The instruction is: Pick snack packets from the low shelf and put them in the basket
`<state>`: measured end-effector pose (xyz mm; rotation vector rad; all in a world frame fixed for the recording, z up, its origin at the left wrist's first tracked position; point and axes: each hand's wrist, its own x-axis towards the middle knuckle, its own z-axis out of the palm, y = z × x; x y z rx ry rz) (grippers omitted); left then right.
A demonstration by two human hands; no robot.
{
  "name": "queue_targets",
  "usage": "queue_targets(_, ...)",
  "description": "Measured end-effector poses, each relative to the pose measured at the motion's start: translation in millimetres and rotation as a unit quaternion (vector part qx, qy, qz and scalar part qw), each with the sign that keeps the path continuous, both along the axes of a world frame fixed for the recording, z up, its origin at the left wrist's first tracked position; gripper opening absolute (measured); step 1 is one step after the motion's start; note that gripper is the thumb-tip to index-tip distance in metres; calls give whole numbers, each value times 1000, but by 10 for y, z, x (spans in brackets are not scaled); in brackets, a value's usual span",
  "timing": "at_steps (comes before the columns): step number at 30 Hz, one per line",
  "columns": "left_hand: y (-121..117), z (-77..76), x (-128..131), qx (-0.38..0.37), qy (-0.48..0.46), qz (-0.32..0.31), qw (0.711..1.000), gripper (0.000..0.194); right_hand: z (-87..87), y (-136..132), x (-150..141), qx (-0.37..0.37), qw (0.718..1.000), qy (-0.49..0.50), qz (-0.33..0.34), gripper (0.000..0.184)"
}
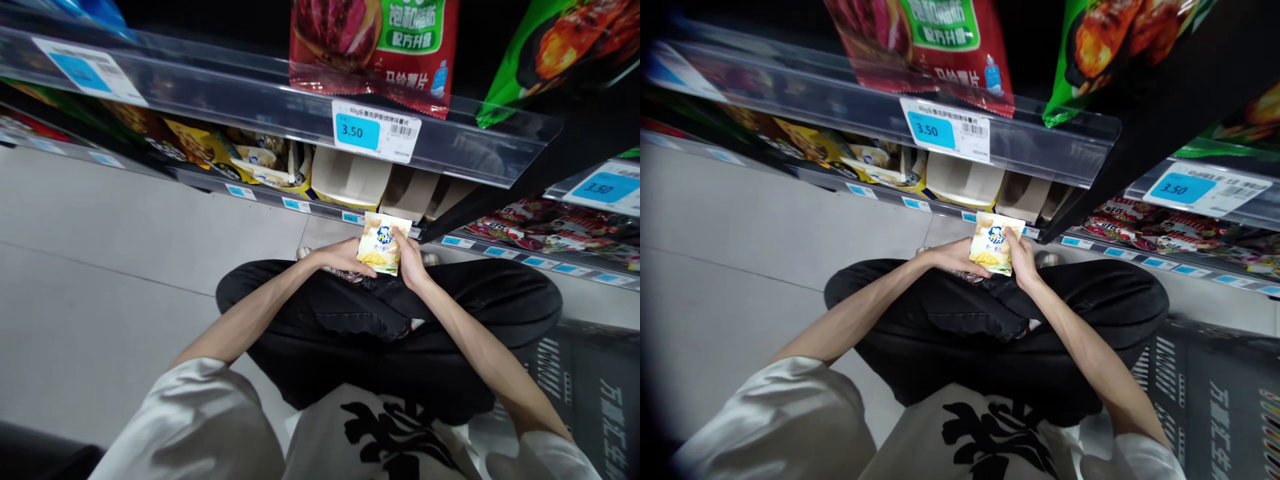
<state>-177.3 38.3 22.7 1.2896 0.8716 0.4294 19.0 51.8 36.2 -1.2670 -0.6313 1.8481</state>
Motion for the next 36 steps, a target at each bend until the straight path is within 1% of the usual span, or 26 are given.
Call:
queue_targets(7,0,43,7,-5,-6,1,1000,76,4,4,-2,-2,1000,-8,3,43)
queue_targets(11,0,14,-1,3,-10,-3,1000,73,-1,5,4,4,1000,-16,8,45)
queue_targets(17,1,-28,-14,24,16,-6,1000,74,-33,6,11,14,1000,-20,9,47)
queue_targets(21,3,0,-19,25,23,-13,999,68,-12,2,-1,3,1000,-18,3,45)
queue_targets(25,1,-7,-23,32,28,-13,999,70,13,-5,-14,-8,1000,-17,-1,42)
queue_targets(31,-6,-48,-20,25,14,-12,1000,73,5,-5,-17,-10,1000,-14,3,40)
queue_targets(36,-5,-39,-19,16,19,-10,1000,75,-4,-6,-16,-10,1000,-10,1,39)
